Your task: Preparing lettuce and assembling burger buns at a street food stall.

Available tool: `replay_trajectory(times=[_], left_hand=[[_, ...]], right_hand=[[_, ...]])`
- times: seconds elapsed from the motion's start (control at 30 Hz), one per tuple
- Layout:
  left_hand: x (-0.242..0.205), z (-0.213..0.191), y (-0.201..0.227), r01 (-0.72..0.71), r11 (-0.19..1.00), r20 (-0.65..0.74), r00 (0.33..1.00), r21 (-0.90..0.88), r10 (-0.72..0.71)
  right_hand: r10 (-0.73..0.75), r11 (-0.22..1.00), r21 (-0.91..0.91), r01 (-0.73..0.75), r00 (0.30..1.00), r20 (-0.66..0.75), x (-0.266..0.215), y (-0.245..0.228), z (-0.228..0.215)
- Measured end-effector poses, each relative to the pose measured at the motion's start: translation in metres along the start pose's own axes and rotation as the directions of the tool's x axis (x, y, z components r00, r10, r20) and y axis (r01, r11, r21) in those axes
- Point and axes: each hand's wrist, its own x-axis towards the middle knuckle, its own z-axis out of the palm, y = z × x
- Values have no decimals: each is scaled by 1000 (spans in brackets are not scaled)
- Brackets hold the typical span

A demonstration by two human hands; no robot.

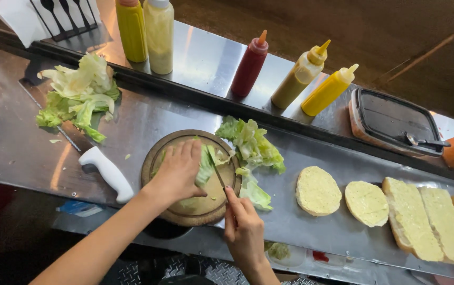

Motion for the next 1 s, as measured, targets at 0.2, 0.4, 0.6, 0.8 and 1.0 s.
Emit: replay_trajectory(times=[0.2,0.4,0.6,0.8,1.0], left_hand=[[-3,-40,-12,103,958,227,973,-267,-42],[6,14,-25,46,993,-56,997,-110,-52],[9,37,-25,49,999,-175,983,0,-48],[9,37,-25,16,998,-179,984,55,-5],[7,34,-29,-39,999,-187,981,5,39]], right_hand=[[7,998,-64,-4,999,38,8,1,15],[-55,992,-112,60,997,47,33,-2,32],[-83,978,-193,76,996,-26,70,22,64],[9,998,-56,-1,991,134,72,33,44],[31,999,12,-33,990,138,59,39,62]])
